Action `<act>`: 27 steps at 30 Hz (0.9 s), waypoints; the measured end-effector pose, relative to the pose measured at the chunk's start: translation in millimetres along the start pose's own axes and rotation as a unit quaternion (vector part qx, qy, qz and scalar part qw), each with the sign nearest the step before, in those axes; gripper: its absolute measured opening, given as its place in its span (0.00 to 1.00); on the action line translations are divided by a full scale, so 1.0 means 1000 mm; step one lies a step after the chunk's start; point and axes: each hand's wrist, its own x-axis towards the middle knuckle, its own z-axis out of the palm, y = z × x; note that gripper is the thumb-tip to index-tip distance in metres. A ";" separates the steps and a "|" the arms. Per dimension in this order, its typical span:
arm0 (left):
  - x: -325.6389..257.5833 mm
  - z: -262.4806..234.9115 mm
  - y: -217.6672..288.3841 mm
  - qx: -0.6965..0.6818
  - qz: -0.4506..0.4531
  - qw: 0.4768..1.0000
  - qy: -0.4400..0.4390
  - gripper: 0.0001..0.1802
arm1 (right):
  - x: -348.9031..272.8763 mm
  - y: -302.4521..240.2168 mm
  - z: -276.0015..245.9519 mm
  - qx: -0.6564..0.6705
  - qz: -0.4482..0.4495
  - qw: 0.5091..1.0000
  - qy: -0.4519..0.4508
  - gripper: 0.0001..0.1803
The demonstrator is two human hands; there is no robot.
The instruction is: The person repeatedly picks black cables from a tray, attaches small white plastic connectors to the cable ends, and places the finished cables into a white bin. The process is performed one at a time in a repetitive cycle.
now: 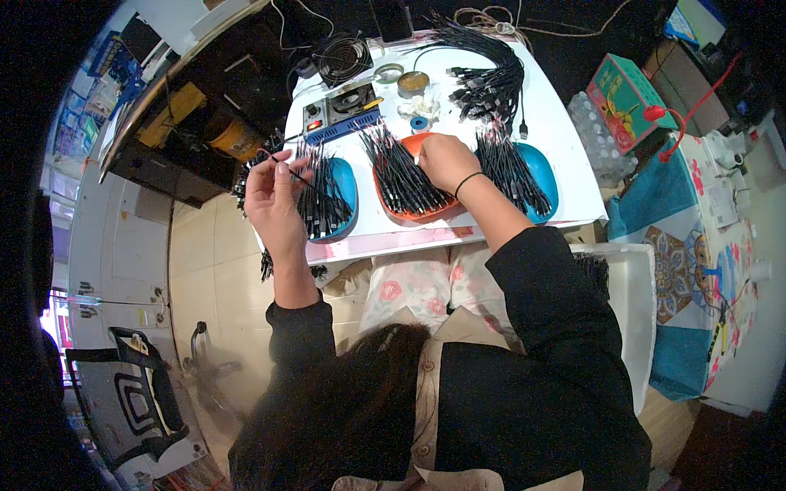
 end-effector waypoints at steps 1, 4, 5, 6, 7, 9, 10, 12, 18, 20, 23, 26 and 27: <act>-0.002 0.000 0.006 -0.030 -0.049 0.998 -0.035 0.05 | 0.001 0.000 -0.001 -0.003 -0.002 1.000 -0.004 0.10; -0.018 0.008 0.015 -0.134 -0.182 0.972 -0.073 0.05 | -0.001 -0.004 -0.007 -0.010 -0.022 0.999 0.026 0.09; -0.026 0.012 0.018 -0.138 -0.232 0.960 -0.070 0.06 | -0.004 -0.008 -0.011 -0.005 -0.043 0.997 0.061 0.09; -0.034 0.014 0.020 -0.139 -0.248 0.955 -0.088 0.08 | -0.008 -0.013 -0.016 -0.007 -0.041 0.996 0.081 0.08; -0.040 0.016 0.024 -0.146 -0.255 0.951 -0.098 0.09 | -0.015 -0.019 -0.022 0.004 -0.062 0.991 0.115 0.06; -0.053 0.023 0.030 -0.164 -0.262 0.946 -0.099 0.09 | -0.033 -0.033 -0.037 0.067 -0.119 0.973 0.187 0.06; -0.057 0.025 0.034 -0.170 -0.257 0.946 -0.102 0.10 | -0.045 -0.042 -0.044 0.098 -0.140 0.961 0.217 0.06; -0.064 0.030 0.044 -0.185 -0.248 0.944 -0.111 0.09 | -0.077 -0.058 -0.057 0.160 -0.150 0.953 0.208 0.06; -0.097 0.061 0.073 -0.219 -0.226 0.948 -0.056 0.07 | -0.163 -0.095 -0.070 0.377 -0.117 0.913 0.107 0.06; -0.105 0.064 0.081 -0.218 -0.231 0.944 -0.092 0.07 | -0.174 -0.097 -0.071 0.366 -0.121 0.914 0.124 0.06; -0.115 0.068 0.090 -0.218 -0.227 0.940 -0.130 0.08 | -0.183 -0.097 -0.071 0.368 -0.121 0.909 0.152 0.06; -0.123 0.071 0.095 -0.228 -0.217 0.939 -0.141 0.09 | -0.193 -0.096 -0.072 0.336 -0.134 0.915 0.177 0.07; -0.125 0.071 0.096 -0.220 -0.222 0.939 -0.143 0.09 | -0.197 -0.097 -0.072 0.329 -0.137 0.916 0.183 0.06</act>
